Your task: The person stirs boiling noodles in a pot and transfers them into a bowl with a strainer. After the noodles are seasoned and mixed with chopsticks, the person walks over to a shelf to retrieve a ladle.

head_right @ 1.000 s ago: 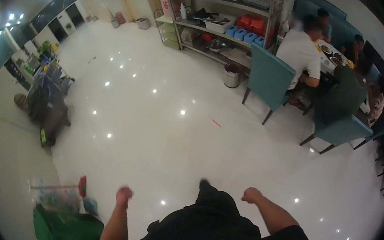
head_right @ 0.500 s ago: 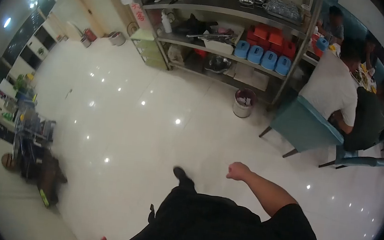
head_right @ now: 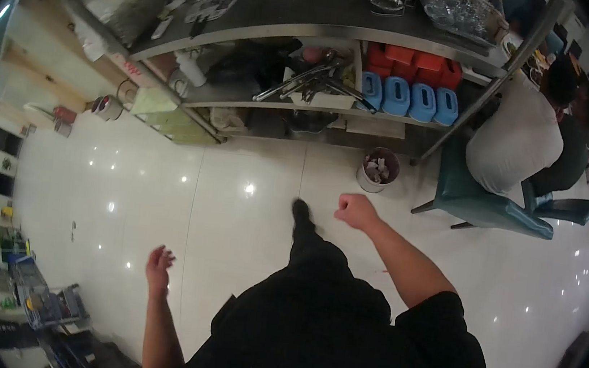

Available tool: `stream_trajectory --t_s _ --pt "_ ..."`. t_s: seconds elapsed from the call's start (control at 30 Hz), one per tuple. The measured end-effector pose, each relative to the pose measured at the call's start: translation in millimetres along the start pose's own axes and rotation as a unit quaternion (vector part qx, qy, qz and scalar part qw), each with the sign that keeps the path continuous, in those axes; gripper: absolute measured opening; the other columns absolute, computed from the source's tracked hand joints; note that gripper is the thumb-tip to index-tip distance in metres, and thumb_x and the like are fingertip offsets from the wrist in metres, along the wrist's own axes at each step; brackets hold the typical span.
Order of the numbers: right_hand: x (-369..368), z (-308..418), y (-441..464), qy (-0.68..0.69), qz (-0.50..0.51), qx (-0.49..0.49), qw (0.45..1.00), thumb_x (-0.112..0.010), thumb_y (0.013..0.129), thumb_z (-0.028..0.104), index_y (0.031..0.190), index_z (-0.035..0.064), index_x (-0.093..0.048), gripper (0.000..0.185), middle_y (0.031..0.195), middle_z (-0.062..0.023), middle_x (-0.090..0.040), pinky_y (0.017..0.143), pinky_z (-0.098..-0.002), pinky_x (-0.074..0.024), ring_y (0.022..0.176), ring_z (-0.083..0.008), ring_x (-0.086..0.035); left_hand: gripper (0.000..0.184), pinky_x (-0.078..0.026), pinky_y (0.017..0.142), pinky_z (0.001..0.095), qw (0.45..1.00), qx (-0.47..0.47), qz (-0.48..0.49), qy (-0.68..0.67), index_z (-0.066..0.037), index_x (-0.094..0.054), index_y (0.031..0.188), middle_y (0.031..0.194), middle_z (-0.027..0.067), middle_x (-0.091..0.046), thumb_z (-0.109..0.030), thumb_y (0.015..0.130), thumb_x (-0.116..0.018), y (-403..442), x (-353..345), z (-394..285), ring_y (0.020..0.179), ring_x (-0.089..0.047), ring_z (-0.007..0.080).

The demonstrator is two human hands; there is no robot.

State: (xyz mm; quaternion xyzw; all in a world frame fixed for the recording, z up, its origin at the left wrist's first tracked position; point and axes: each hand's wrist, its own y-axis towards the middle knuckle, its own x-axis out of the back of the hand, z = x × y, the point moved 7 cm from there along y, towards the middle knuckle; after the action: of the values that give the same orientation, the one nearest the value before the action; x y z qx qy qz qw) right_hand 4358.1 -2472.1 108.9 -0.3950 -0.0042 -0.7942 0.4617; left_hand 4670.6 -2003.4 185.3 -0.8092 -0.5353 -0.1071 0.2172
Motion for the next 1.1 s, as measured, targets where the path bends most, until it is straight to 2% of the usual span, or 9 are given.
stream_trajectory --t_s 0.27,0.37,0.47,0.57,0.67,0.8,0.93,1.03,1.1 --pt "59.4 12.0 228.7 0.039 -0.083 -0.078 0.993 -0.062 0.082 0.03 0.079 0.0029 -0.066 0.027 0.065 -0.0149 -0.062 0.061 -0.0367 -0.0476 0.065 -0.0278 -0.062 0.023 -0.05 0.082 0.0343 0.854 0.036 0.201 0.478 0.002 -0.062 0.106 0.099 0.0143 -0.067 -0.013 0.09 -0.056 137.9 -51.5 50.7 0.092 -0.064 0.0242" --pt "81.8 44.3 268.9 -0.003 -0.184 -0.096 0.978 -0.058 0.086 0.035 0.079 0.0018 -0.065 0.035 0.07 -0.0187 -0.063 0.065 -0.0407 -0.0483 0.072 -0.0337 -0.064 0.022 -0.051 0.08 0.034 0.855 -0.078 0.282 0.428 0.002 -0.065 0.101 0.095 0.0132 -0.068 -0.015 0.088 -0.061 143.4 -58.3 59.6 0.09 -0.065 0.0231" --pt "81.5 37.8 306.1 -0.021 -0.218 -0.128 0.967 -0.059 0.085 0.035 0.077 0.0014 -0.063 0.035 0.073 -0.0202 -0.063 0.069 -0.0433 -0.0482 0.076 -0.0375 -0.062 0.017 -0.051 0.077 0.03 0.964 0.154 0.19 0.105 0.001 -0.066 0.098 0.086 0.0093 -0.068 -0.011 0.087 -0.062 190.2 -99.2 -70.7 0.082 -0.064 0.0176" --pt "82.4 20.2 326.1 -0.047 -0.227 -0.156 0.96 -0.058 0.085 0.036 0.08 0.0022 -0.062 0.034 0.077 -0.021 -0.064 0.068 -0.0452 -0.0479 0.078 -0.0385 -0.062 0.017 -0.048 0.078 0.0328 0.944 -0.027 0.324 -0.062 0.003 -0.065 0.085 0.086 0.0126 -0.063 -0.013 0.087 -0.057 236.9 -190.5 -250.6 0.076 -0.06 0.0211" --pt "72.6 -7.5 338.4 -0.048 -0.281 -0.135 0.949 -0.059 0.085 0.035 0.085 0.0026 -0.061 0.033 0.078 -0.0185 -0.064 0.062 -0.0422 -0.0493 0.073 -0.0337 -0.064 0.024 -0.052 0.074 0.0346 0.716 0.031 0.651 -0.252 0.005 -0.066 0.091 0.093 0.017 -0.064 -0.017 0.088 -0.054 198.8 -266.3 -394.6 0.084 -0.065 0.0267" --pt "57.7 -10.9 349.0 -0.133 -0.14 -0.026 0.981 -0.06 0.084 0.034 0.087 0.0026 -0.06 0.032 0.074 -0.0138 -0.062 0.056 -0.0359 -0.0493 0.065 -0.0249 -0.063 0.018 -0.052 0.066 0.0305 0.535 0.067 0.715 -0.445 0.0 -0.066 0.097 0.091 0.0144 -0.065 -0.011 0.09 -0.054 137.8 -302.8 -450.2 0.073 -0.063 0.0231" --pt "70.9 -27.8 321.7 0.291 -0.176 -0.31 0.888 -0.057 0.087 0.028 0.086 0.0048 -0.059 0.024 0.073 -0.0085 -0.058 0.056 -0.0314 -0.049 0.06 -0.0198 -0.058 0.017 -0.049 0.081 0.0309 0.383 0.228 0.726 -0.524 -0.002 -0.066 0.098 0.095 0.0095 -0.063 0.004 0.089 -0.053 125.3 -297.9 -452.4 0.093 -0.059 0.0234" --pt "86.6 -48.9 324.1 -0.137 -0.201 -0.084 0.966 -0.058 0.086 0.029 0.089 0.0061 -0.06 0.023 0.081 -0.011 -0.06 0.065 -0.0348 -0.0504 0.069 -0.0238 -0.06 0.015 -0.049 0.077 0.0311 0.394 0.169 0.737 -0.523 -0.002 -0.066 0.098 0.095 0.0091 -0.062 0.001 0.089 -0.055 125.5 -295.9 -450.1 0.089 -0.06 0.0243" --pt "106.5 -17.6 313.6 -0.457 -0.228 0.01 0.859 -0.055 0.083 0.026 0.093 0.0027 -0.06 0.025 0.09 -0.0151 -0.062 0.074 -0.0449 -0.0505 0.084 -0.0331 -0.062 0.014 -0.049 0.076 0.031 0.389 0.158 0.726 -0.545 -0.002 -0.065 0.098 0.094 0.0088 -0.062 0.002 0.089 -0.055 122.2 -294.0 -444.3 0.09 -0.059 0.0245"
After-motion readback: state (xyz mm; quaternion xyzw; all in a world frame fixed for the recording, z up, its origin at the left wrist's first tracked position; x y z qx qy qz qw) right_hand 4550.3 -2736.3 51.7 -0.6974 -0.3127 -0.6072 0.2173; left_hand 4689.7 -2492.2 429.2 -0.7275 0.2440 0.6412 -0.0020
